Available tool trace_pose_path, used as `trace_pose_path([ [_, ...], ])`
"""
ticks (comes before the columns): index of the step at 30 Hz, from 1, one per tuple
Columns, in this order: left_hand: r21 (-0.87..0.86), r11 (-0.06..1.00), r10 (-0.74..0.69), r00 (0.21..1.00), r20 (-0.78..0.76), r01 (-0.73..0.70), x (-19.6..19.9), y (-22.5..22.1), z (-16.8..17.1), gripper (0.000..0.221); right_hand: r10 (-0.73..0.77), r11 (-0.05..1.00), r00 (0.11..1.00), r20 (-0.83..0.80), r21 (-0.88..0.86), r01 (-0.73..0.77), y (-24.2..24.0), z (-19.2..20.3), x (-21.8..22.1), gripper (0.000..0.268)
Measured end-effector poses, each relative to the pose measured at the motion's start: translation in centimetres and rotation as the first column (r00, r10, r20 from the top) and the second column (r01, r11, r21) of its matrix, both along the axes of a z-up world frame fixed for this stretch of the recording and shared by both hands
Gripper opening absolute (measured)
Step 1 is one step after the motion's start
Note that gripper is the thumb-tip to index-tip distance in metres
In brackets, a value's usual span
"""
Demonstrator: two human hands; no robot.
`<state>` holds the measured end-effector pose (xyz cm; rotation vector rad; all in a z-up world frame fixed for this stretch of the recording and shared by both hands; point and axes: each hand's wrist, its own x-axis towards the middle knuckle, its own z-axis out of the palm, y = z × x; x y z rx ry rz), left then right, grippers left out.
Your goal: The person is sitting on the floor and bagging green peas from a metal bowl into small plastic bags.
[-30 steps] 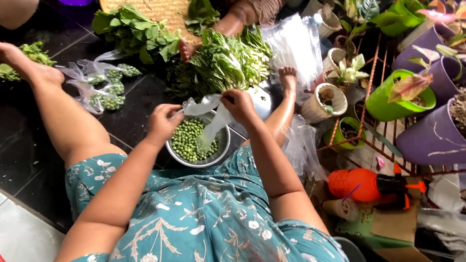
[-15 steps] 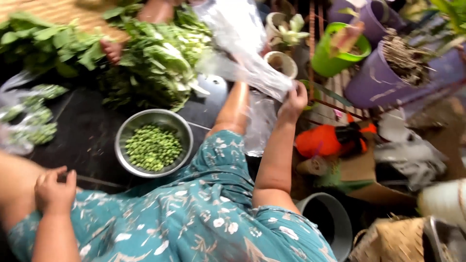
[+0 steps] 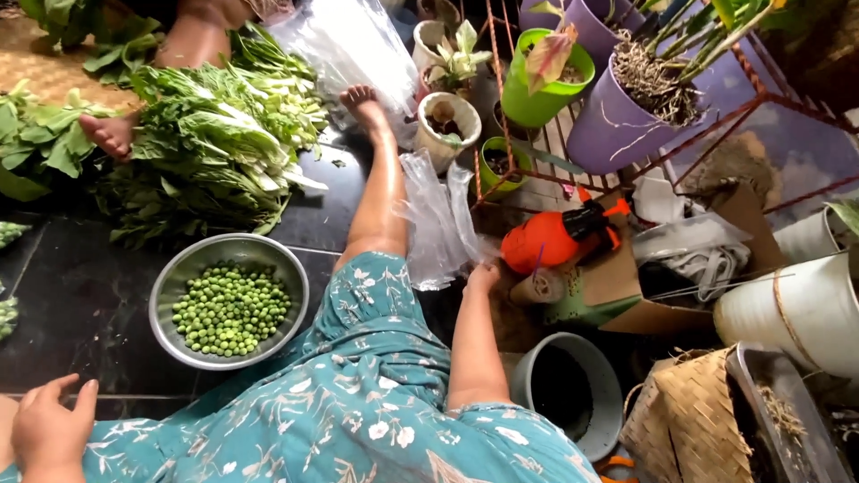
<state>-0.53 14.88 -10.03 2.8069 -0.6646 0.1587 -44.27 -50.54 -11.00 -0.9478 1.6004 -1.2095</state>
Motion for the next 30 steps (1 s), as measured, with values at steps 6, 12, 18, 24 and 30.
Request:
trace_pose_path([
  [6, 0.011, 1.0, 0.005, 1.0, 0.013, -0.005, 0.0, 0.0, -0.2, 0.031, -0.658, 0.688, 0.629, -0.415, -0.671, 0.276, 0.6, 7.3, 4.5, 0.022],
  [12, 0.033, 0.999, 0.023, 1.0, -0.006, -0.023, -0.1, -0.1, -0.3, 0.031, 0.316, 0.673, 0.205, -0.927, 0.066, -0.737, 1.3, 5.5, 10.0, 0.018],
  [18, 0.234, 0.965, 0.133, 0.991, -0.026, -0.123, -0.3, -1.0, 0.2, 0.035, 0.196, 0.728, 0.182, -0.964, 0.019, -0.685, -4.4, 3.4, 15.2, 0.051],
  [24, 0.203, 0.967, 0.175, 0.979, -0.102, -0.152, -0.1, -1.8, 0.4, 0.038, 0.329, 0.857, 0.084, -0.941, 0.26, -0.444, -8.4, 4.7, 18.0, 0.051],
  [30, 0.135, 0.983, 0.141, 0.985, -0.096, -0.128, 1.2, -3.0, -1.5, 0.045, 0.6, 0.717, -0.07, -0.797, 0.575, -0.393, -14.6, -4.7, 18.6, 0.064],
])
